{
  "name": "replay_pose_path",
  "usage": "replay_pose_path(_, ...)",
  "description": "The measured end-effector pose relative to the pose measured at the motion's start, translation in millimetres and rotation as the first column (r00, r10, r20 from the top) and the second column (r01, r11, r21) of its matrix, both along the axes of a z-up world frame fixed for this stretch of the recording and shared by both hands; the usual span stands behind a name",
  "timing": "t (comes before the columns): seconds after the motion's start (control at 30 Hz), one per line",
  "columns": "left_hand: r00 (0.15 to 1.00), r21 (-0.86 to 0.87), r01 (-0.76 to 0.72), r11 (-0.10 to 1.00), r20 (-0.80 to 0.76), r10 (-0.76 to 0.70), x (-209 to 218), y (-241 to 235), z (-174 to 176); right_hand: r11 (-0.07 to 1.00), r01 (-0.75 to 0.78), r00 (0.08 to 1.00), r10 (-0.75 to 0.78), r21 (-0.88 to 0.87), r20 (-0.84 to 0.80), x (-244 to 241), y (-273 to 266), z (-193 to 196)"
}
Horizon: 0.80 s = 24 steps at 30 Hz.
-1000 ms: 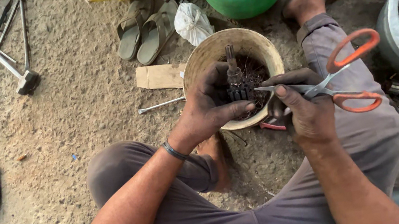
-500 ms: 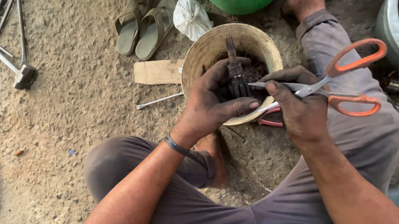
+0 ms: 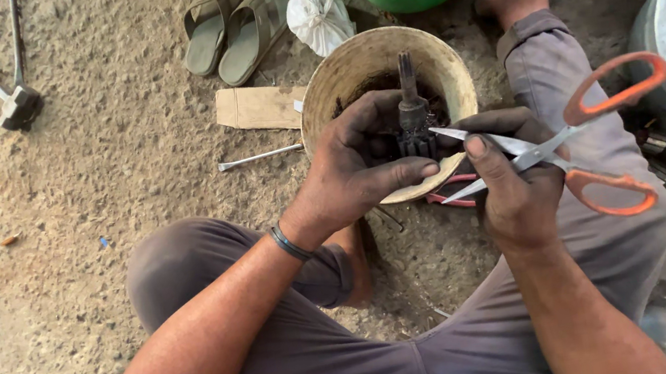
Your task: The person sits on the ground and uses orange-handled scissors to cut thin wires from a dark, tangled mass held in their left hand. The cut pieces fall into a bucket placed between their legs.
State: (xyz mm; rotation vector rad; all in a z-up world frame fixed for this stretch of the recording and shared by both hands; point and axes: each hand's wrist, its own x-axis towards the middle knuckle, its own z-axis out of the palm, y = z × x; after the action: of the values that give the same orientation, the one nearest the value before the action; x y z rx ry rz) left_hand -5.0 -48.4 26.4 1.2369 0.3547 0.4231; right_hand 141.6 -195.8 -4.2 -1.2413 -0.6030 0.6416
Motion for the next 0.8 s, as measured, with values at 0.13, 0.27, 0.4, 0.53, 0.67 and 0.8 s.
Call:
replay_pose_path(0.13, 1.0, 0.0, -0.031, 1.0, -0.005, 0.031, 0.1, -2.1, 1.4, 0.998, 0.011, 1.0, -0.012, 0.059, 0.022, -3.6, -0.1, 3.9)
replay_pose_path(0.27, 0.999, 0.1, -0.045, 0.994, -0.02, 0.047, 0.4, -5.0, 0.1, 0.999, -0.015, 0.996, 0.011, 0.041, 0.088, -5.8, -1.5, 5.7)
replay_pose_path(0.4, 0.998, 0.168, -0.048, 0.985, -0.02, 0.052, -0.4, -6.3, -0.4, 0.997, -0.055, 0.991, 0.048, 0.054, 0.121, -8.2, -0.6, 5.6)
replay_pose_path(0.53, 0.999, 0.075, -0.029, 0.997, -0.039, 0.032, -0.3, -7.6, 0.6, 0.998, -0.054, 0.993, 0.05, 0.034, 0.104, -8.2, -0.1, 6.3)
replay_pose_path(0.67, 0.997, 0.188, -0.035, 0.982, -0.056, 0.046, -1.1, -7.4, 1.6, 0.999, -0.037, 0.996, 0.036, 0.016, 0.079, -7.9, 0.5, 7.3)
replay_pose_path(0.8, 0.999, 0.067, 0.003, 0.998, -0.046, 0.0, -3.2, -6.9, 2.0, 1.0, -0.025, 0.996, 0.025, -0.003, 0.088, -6.1, 2.1, 12.5)
